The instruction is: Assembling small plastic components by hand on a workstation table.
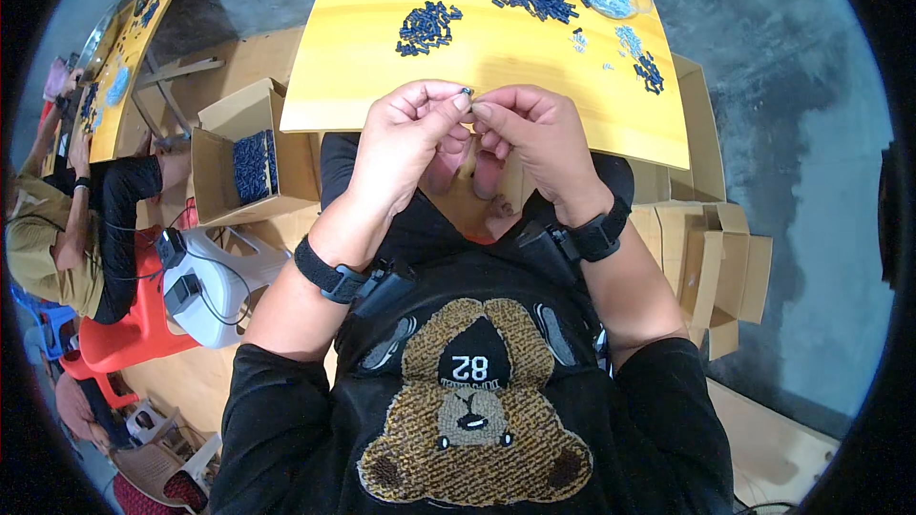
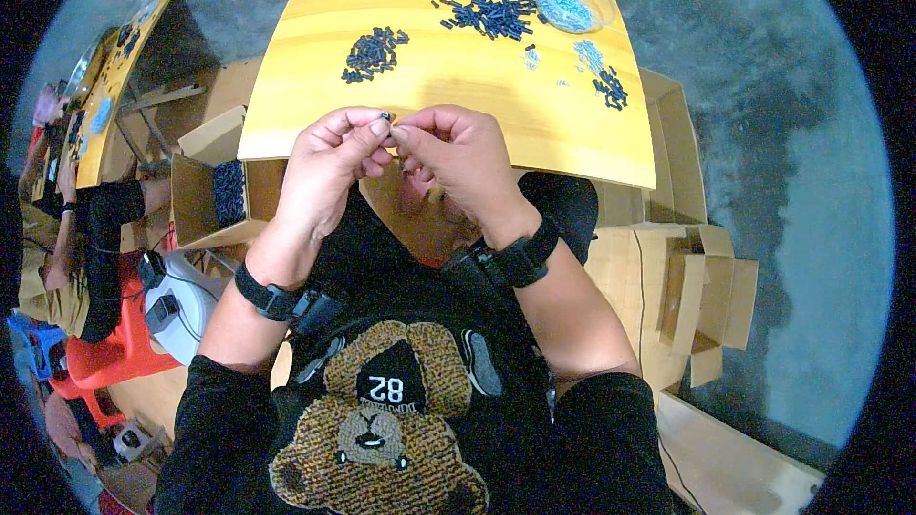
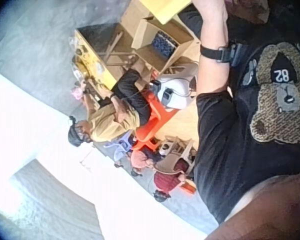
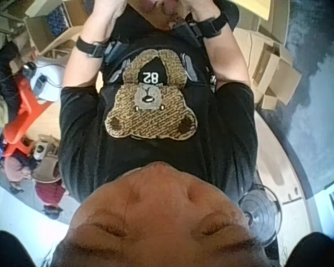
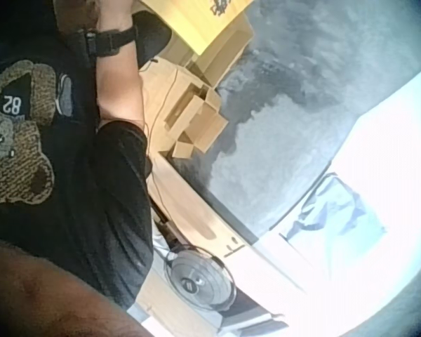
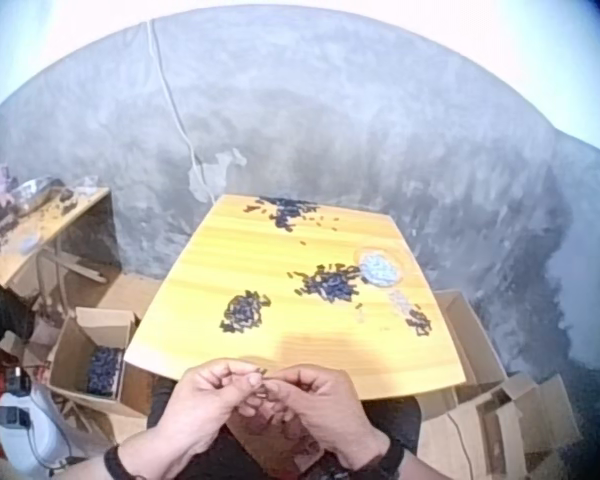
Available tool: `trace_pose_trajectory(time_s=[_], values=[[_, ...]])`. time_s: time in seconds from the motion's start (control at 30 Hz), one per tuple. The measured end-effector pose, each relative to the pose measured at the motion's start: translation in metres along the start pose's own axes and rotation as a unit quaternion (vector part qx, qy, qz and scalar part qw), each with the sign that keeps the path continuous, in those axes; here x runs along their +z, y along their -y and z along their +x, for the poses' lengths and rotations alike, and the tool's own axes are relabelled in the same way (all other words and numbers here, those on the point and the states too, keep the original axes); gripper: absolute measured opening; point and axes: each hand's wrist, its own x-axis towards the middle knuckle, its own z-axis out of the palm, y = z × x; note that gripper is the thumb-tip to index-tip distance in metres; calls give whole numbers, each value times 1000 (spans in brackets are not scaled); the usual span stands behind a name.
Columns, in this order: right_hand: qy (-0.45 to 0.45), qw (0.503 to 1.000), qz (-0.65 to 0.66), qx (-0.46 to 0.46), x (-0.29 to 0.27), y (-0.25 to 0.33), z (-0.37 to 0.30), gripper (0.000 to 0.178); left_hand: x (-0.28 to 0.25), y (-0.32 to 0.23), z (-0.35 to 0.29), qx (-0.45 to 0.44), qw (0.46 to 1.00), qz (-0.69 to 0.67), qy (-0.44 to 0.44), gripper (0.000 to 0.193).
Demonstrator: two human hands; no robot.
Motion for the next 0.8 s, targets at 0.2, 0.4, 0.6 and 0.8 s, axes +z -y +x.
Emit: trace_pose_trajectory(time_s=[0.2, 0.4, 0.6, 0.8], values=[[-31, 997, -40, -60, -8, 18, -7, 13, 2, -6, -7, -19, 999, 9, 26, 15], [-31, 990, -110, -81, -4, 27, -15, 12, 4, -6, -11, -13, 998, 27, 62, 14], [-7, 979, -132, -156, -5, 19, -15, 12, 2, -10, -14, -17, 996, -15, 85, 14], [7, 984, -126, -124, -4, 24, -18, 12, -1, -12, -16, -40, 996, -27, 80, 14]])
